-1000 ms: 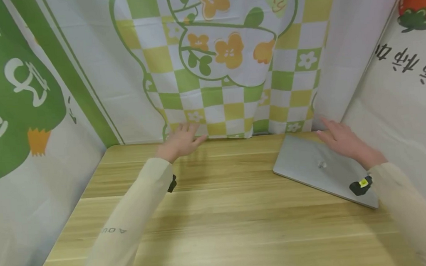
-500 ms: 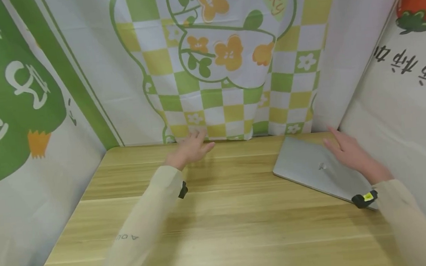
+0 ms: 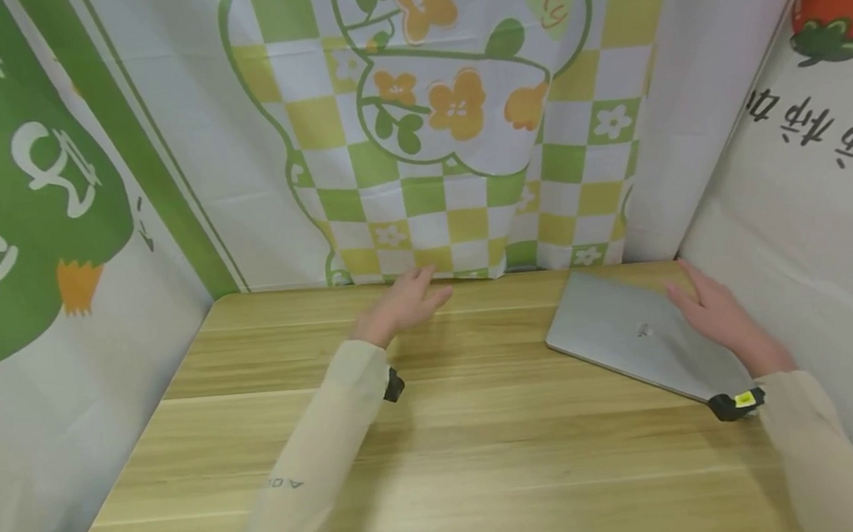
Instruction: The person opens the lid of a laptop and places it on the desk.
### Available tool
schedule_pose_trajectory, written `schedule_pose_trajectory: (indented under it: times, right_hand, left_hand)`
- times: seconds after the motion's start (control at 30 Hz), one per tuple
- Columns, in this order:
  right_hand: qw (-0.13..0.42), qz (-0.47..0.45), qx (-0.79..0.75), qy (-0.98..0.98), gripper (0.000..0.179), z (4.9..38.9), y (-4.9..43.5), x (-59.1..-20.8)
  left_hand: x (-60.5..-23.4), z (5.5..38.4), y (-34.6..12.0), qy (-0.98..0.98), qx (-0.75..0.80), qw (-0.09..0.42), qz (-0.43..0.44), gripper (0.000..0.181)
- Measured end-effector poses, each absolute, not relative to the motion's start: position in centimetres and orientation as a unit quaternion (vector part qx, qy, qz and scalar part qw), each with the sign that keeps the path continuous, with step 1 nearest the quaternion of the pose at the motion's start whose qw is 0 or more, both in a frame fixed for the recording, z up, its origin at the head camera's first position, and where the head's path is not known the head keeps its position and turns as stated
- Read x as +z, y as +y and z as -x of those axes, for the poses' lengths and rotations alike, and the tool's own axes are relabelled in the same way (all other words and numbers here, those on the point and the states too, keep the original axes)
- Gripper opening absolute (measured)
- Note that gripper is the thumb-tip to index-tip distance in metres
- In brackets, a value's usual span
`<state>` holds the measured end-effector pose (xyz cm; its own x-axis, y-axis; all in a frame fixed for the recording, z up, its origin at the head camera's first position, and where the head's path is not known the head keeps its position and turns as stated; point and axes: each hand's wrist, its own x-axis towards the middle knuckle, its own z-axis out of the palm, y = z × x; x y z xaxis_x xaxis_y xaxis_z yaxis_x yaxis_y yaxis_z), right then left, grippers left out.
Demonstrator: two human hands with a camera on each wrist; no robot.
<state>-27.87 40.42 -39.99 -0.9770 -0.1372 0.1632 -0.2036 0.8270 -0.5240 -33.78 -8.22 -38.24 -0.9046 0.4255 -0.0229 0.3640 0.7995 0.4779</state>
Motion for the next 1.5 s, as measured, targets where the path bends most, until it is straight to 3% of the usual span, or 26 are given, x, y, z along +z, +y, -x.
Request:
schedule_pose_trajectory:
  times: [0.73, 1.2, 1.5]
  right_hand:
    - [0.035, 0.015, 0.321, -0.946, 0.079, 25.6, 42.4, -41.9]
    - [0.035, 0.036, 0.322, -0.945, 0.074, 25.4, 43.7, -43.6]
    - [0.03, 0.046, 0.331, -0.942, 0.073, 25.1, 44.4, -44.8]
  left_hand:
    - [-39.7, 33.7, -3.1, 0.913, 0.312, 0.071, -0.252, 0.073]
    - [-41.6, 34.1, 0.0, 0.896, 0.354, 0.091, -0.251, 0.071]
    - [-41.8, 33.6, 2.7, 0.889, 0.374, 0.078, -0.253, 0.067]
